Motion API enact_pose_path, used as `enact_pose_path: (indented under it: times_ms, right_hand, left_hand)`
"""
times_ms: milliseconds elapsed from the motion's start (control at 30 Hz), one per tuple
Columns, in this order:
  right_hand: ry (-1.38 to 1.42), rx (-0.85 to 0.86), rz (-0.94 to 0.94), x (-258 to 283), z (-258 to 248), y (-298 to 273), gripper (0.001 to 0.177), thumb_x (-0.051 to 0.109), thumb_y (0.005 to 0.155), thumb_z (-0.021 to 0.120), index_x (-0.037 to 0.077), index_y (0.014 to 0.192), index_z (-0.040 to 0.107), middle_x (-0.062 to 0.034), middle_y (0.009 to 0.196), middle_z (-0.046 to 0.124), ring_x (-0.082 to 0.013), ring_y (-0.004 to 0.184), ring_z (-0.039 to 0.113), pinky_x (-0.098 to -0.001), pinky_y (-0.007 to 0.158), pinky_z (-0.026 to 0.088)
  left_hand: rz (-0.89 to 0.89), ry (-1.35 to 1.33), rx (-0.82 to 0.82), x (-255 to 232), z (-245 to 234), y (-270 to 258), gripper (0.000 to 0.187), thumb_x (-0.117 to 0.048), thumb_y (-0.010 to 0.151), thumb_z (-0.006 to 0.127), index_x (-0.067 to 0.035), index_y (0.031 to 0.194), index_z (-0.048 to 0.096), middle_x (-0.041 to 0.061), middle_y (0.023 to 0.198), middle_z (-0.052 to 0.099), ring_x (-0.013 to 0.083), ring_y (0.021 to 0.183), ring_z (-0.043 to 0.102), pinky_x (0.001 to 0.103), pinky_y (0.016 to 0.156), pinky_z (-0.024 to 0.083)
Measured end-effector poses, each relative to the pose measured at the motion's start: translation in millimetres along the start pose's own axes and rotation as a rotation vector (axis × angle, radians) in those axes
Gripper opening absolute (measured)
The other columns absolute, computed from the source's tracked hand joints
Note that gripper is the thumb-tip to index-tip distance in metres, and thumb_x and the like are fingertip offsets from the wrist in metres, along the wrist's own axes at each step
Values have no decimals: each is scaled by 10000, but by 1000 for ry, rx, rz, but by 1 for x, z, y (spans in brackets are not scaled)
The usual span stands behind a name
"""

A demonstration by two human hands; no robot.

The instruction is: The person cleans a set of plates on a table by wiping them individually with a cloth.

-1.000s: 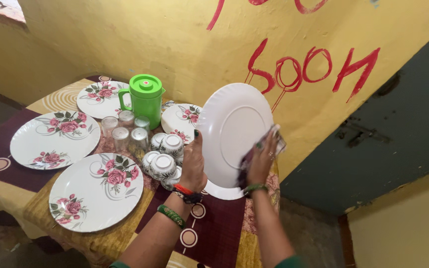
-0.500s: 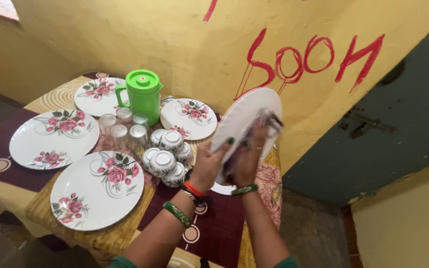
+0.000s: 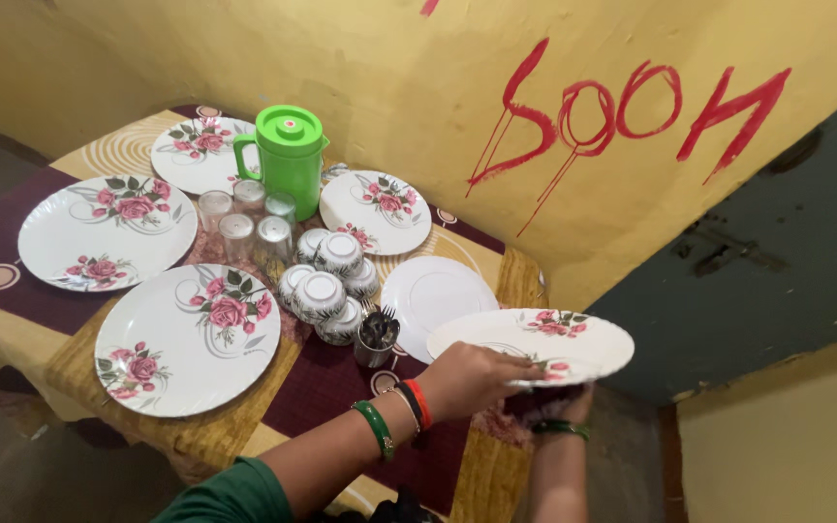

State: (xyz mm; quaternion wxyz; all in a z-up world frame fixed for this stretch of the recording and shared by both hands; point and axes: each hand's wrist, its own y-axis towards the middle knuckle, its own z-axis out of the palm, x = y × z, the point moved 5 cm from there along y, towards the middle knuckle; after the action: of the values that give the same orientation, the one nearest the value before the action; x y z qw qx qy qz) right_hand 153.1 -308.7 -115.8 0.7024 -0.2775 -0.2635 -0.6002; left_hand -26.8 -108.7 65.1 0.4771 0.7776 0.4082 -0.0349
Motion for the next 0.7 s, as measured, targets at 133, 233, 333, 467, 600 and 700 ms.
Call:
enact_pose_path:
  times_ms: [133, 233, 333, 467, 600, 700]
  right_hand:
    - [-32, -36, 185, 41, 32, -70, 806, 680, 944, 368, 42, 1409, 531, -196, 1327, 643, -367, 1139, 633, -490, 940, 540]
    - [-81, -135, 309, 49, 47, -107, 859, 731, 901, 390, 36, 1376, 561, -193, 1299, 665, -371, 1121, 637, -490, 932, 532]
    - [-237, -273, 398, 35, 8, -103, 695, 502, 883, 539, 1, 1364, 572, -194, 1260, 688, -356, 1112, 655, -469, 953, 528]
    - [-186, -292, 480, 2, -75, -84, 559, 154, 809, 661, -76, 1311, 574, -220, 1168, 716, -340, 1034, 706, -460, 923, 573]
    - [-417, -289, 444, -7, -122, -56, 518, 138, 842, 673, -132, 1275, 585, -285, 1126, 699, -376, 948, 689, -475, 818, 564]
    - [-246, -305, 395, -7, -136, -49, 480, 159, 839, 642, -82, 1250, 584, -222, 1108, 713, -340, 918, 724, -452, 781, 607]
  left_hand:
    - [167, 163, 178, 5, 29, -32, 420, -201, 907, 684, -230, 1326, 678, 70, 1262, 735, 251, 1006, 750, 362, 759, 592]
    - [227, 237, 239, 9, 44, -56, 398, -164, 934, 654, -214, 1327, 677, 65, 1244, 721, 265, 1031, 735, 367, 773, 595]
    - [243, 237, 308, 16, 49, -75, 376, -149, 939, 630, -190, 1309, 677, 58, 1190, 716, 271, 1024, 721, 381, 781, 589]
    - [96, 98, 399, 23, 52, -92, 297, -183, 968, 642, -198, 1261, 680, 58, 1194, 702, 287, 1110, 684, 429, 895, 543]
    - [2, 63, 360, 25, 51, -102, 344, -98, 881, 651, -172, 1217, 664, 81, 1249, 691, 286, 1238, 641, 523, 1067, 413]
    - [-78, 231, 140, 30, 38, -107, 615, -29, 812, 638, -100, 1417, 555, 202, 1391, 583, 350, 1319, 537, 573, 1145, 299]
